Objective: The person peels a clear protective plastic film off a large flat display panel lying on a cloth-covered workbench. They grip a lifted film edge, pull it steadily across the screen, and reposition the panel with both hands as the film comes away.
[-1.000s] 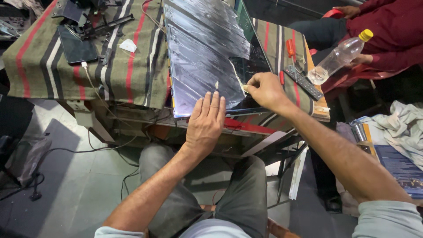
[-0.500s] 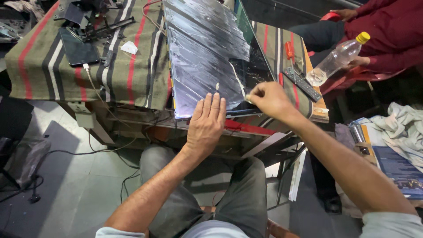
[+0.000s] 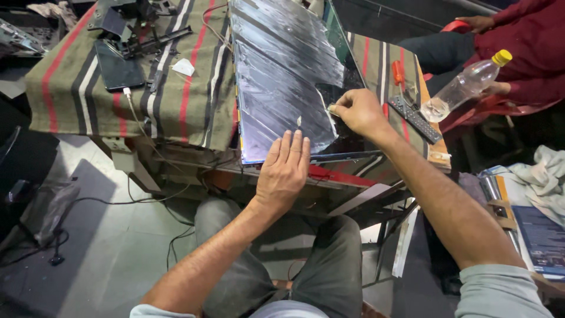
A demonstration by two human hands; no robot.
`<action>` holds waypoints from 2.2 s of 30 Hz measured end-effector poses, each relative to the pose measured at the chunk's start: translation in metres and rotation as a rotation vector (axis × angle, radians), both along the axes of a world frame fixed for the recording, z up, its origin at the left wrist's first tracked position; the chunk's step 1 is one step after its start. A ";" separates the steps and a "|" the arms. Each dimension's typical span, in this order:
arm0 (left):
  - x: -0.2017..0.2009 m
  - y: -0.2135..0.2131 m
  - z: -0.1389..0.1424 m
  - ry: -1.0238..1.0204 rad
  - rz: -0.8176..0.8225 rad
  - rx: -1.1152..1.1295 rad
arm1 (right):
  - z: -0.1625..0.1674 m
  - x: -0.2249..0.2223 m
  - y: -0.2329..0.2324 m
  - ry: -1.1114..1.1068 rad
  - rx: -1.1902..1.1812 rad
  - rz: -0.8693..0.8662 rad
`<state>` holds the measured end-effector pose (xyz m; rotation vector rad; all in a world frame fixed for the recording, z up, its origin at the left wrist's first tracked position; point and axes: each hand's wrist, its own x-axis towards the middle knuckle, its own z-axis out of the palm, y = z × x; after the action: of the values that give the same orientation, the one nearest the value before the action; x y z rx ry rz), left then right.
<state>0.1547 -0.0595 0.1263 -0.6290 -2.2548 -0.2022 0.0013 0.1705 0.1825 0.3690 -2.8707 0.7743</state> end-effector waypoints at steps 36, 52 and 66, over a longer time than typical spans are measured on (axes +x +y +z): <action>-0.132 0.035 0.053 -0.536 -0.703 0.132 | 0.036 0.119 0.002 -0.132 -0.194 -0.123; -0.134 0.033 0.059 -0.501 -0.801 0.074 | 0.015 0.085 0.044 -0.278 -0.348 -0.142; -0.142 0.011 0.044 -0.446 -0.740 0.280 | 0.015 0.069 0.036 -0.360 -0.379 -0.138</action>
<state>0.0130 -0.0481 0.1705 -1.3394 -2.2260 -1.0914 0.0704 0.2067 0.1970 -0.0207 -2.9194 1.4507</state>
